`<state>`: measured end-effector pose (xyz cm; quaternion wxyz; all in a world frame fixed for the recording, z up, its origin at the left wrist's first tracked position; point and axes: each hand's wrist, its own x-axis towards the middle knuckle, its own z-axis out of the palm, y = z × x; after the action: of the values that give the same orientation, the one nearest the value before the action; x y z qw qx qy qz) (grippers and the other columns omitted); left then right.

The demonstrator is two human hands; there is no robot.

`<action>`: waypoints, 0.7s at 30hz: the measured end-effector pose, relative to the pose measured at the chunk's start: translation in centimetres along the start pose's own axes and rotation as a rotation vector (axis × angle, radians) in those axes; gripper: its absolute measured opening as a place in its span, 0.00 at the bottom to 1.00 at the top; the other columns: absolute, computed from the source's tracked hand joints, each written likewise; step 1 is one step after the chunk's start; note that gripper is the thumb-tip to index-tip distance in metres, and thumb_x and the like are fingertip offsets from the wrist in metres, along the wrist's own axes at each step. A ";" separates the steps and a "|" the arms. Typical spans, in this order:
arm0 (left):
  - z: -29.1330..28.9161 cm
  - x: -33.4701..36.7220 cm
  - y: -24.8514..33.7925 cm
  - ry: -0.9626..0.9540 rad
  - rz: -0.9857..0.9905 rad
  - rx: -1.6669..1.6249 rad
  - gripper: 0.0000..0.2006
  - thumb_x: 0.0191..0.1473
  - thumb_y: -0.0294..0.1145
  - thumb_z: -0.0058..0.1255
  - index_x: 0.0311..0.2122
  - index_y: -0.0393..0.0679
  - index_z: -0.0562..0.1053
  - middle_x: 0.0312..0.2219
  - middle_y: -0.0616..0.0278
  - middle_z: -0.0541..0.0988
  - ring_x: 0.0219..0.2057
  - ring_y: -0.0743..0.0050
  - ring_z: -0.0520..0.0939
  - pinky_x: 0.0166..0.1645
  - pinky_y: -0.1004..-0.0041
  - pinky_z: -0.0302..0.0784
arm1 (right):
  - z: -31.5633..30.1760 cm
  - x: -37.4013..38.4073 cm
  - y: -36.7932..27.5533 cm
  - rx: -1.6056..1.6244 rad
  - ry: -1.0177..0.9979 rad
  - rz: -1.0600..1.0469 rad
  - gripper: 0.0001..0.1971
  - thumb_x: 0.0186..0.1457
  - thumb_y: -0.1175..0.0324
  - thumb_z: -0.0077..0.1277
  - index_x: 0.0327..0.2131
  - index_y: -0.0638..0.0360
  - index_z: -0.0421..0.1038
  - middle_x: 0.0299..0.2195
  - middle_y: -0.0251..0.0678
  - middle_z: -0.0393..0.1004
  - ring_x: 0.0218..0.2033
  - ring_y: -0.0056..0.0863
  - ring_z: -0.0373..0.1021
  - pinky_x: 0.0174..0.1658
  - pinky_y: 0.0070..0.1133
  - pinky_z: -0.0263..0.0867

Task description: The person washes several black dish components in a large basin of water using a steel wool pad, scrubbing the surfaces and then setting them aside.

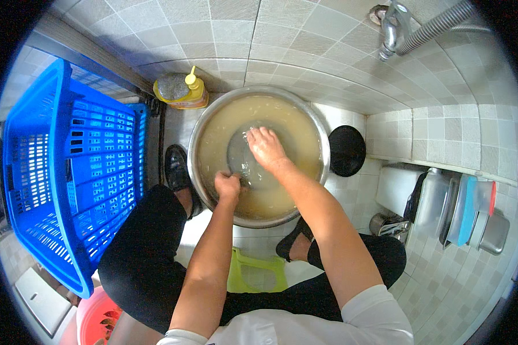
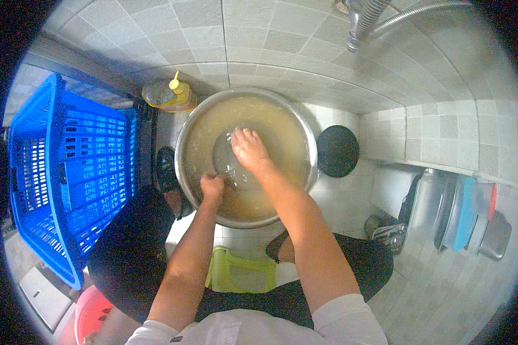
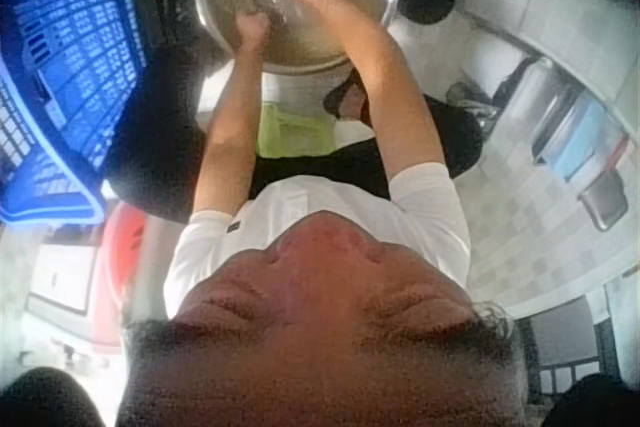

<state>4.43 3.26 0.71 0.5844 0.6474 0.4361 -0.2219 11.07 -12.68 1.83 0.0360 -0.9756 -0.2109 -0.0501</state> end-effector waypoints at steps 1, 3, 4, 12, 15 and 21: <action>-0.3 0.3 -0.2 0.015 0.025 0.013 0.15 0.45 0.22 0.58 0.39 0.32 0.71 0.30 0.51 0.78 0.32 0.56 0.81 0.35 0.62 0.78 | -0.2 0.9 0.3 -0.030 -0.020 0.007 0.13 0.53 0.69 0.48 0.40 0.61 0.75 0.40 0.39 0.72 0.44 0.35 0.69 0.44 0.31 0.69; -0.9 1.8 -1.6 0.047 0.075 0.035 0.14 0.45 0.20 0.57 0.39 0.33 0.70 0.29 0.53 0.76 0.31 0.59 0.80 0.29 0.63 0.77 | -0.3 2.0 0.5 -0.050 -0.040 0.013 0.12 0.53 0.67 0.48 0.39 0.60 0.76 0.38 0.37 0.72 0.43 0.35 0.68 0.42 0.32 0.68; -1.2 2.9 -2.6 0.043 0.114 0.001 0.15 0.45 0.19 0.56 0.40 0.33 0.69 0.30 0.51 0.77 0.29 0.58 0.81 0.25 0.62 0.78 | -0.2 2.2 0.6 -0.046 -0.043 0.025 0.12 0.53 0.68 0.48 0.39 0.60 0.76 0.38 0.37 0.72 0.43 0.35 0.68 0.42 0.32 0.68; -0.8 4.3 -3.8 0.054 0.092 -0.090 0.14 0.48 0.16 0.46 0.43 0.34 0.68 0.33 0.47 0.77 0.26 0.51 0.80 0.19 0.57 0.79 | -2.0 -1.4 3.2 -0.015 -0.289 0.228 0.09 0.53 0.72 0.50 0.35 0.63 0.77 0.41 0.42 0.71 0.45 0.42 0.69 0.46 0.35 0.71; -0.9 4.7 -3.8 0.013 -0.016 -0.212 0.12 0.46 0.18 0.52 0.39 0.35 0.71 0.33 0.53 0.77 0.29 0.56 0.80 0.22 0.59 0.78 | -2.8 -3.9 2.7 -0.009 -0.394 0.298 0.09 0.53 0.72 0.49 0.35 0.63 0.78 0.42 0.44 0.71 0.44 0.43 0.70 0.45 0.36 0.72; -0.4 4.1 -3.3 0.015 0.060 -0.267 0.14 0.46 0.18 0.52 0.40 0.37 0.72 0.34 0.53 0.78 0.28 0.57 0.79 0.26 0.57 0.77 | -2.8 -7.7 0.2 0.107 -0.639 0.391 0.10 0.53 0.73 0.49 0.35 0.63 0.80 0.49 0.48 0.71 0.46 0.48 0.71 0.47 0.37 0.72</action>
<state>3.78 4.71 -4.36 0.6684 0.5782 0.4467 -0.1394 3.94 -16.27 3.75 0.0281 -0.9606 -0.0236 0.2755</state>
